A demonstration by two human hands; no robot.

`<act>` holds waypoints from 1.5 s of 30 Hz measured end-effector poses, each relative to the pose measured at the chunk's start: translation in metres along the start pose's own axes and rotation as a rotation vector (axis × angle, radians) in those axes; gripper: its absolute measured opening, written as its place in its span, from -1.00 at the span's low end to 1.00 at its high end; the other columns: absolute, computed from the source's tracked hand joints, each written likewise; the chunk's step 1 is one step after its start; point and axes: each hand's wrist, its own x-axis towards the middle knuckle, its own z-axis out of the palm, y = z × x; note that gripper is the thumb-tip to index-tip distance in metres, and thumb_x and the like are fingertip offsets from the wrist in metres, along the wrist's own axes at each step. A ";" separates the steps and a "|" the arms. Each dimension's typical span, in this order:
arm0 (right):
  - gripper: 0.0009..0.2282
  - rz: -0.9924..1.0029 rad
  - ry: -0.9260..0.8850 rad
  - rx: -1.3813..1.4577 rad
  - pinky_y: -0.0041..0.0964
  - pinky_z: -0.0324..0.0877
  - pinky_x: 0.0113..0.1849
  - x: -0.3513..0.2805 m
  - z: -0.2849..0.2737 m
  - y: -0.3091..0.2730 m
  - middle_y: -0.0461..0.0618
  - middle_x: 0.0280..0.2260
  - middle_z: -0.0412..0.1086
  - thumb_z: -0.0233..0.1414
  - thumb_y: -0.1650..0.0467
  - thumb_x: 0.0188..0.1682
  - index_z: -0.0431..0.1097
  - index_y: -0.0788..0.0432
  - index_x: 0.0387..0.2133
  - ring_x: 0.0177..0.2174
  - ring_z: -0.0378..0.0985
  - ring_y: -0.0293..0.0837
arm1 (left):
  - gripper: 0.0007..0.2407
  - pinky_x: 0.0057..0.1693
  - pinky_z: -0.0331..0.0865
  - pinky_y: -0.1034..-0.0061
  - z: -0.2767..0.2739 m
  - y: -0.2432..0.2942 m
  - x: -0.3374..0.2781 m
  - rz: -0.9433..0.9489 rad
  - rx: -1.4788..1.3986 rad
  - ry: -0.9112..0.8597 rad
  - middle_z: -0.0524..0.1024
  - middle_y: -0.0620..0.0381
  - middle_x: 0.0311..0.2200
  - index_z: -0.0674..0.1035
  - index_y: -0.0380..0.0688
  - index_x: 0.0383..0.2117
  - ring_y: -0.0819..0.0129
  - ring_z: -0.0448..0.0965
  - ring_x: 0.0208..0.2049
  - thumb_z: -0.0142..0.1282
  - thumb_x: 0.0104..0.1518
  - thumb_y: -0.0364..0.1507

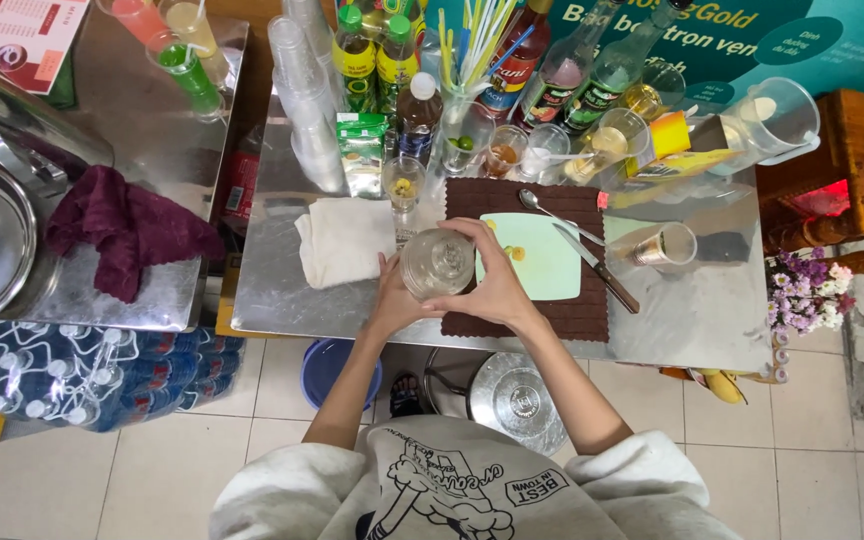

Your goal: The person retrieves ice from a cooler, adds it to a shaker containing a yellow liquid, and shakes the mixture. They then pour the drink into a plastic cup, add a lime garnish, insert a straw, and place the finished drink on a display stand.

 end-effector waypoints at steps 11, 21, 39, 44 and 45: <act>-0.11 0.029 0.084 0.153 0.07 0.14 0.23 -0.012 0.005 0.008 0.07 0.12 0.32 0.51 0.42 -0.49 0.22 0.06 0.22 0.14 0.32 -0.05 | -0.17 0.37 -0.20 -0.39 0.007 0.004 0.002 -0.016 0.056 0.068 0.58 0.04 0.01 0.53 -0.12 0.07 -0.05 0.36 0.24 0.48 -0.60 -0.20; -0.18 0.042 0.032 0.051 0.04 0.15 0.24 -0.016 0.004 0.023 0.06 0.09 0.19 0.50 0.47 -0.50 0.34 0.10 0.18 0.14 0.31 0.01 | -0.18 0.27 -0.10 -0.53 0.001 0.024 0.003 0.004 0.048 0.131 0.59 0.12 -0.04 0.55 -0.05 0.05 -0.09 0.38 0.23 0.49 -0.60 -0.14; -0.26 0.249 0.345 0.683 -0.20 0.47 0.01 -0.035 -0.013 0.072 0.10 0.05 0.36 0.34 0.41 -0.27 0.19 0.08 0.25 -0.02 0.51 -0.09 | -0.17 0.24 -0.03 -0.55 0.006 0.009 0.000 -0.055 0.100 0.090 0.59 0.17 -0.08 0.55 0.05 0.02 -0.02 0.40 0.22 0.54 -0.64 -0.08; -0.18 0.301 0.402 0.676 -0.14 0.37 0.11 -0.032 -0.020 0.079 0.06 0.07 0.27 0.31 0.60 -0.34 0.15 0.11 0.30 0.07 0.40 -0.06 | -0.16 0.27 -0.10 -0.54 0.003 0.007 0.000 -0.107 0.122 0.023 0.58 0.09 -0.03 0.53 -0.01 0.04 -0.07 0.38 0.23 0.54 -0.59 -0.07; -0.18 0.303 0.410 0.678 -0.14 0.37 0.11 -0.028 -0.018 0.080 0.06 0.07 0.27 0.31 0.60 -0.34 0.15 0.11 0.30 0.07 0.40 -0.06 | -0.16 0.27 -0.10 -0.54 0.001 0.012 0.001 -0.105 0.123 0.016 0.58 0.09 -0.03 0.53 -0.01 0.04 -0.07 0.38 0.23 0.54 -0.59 -0.07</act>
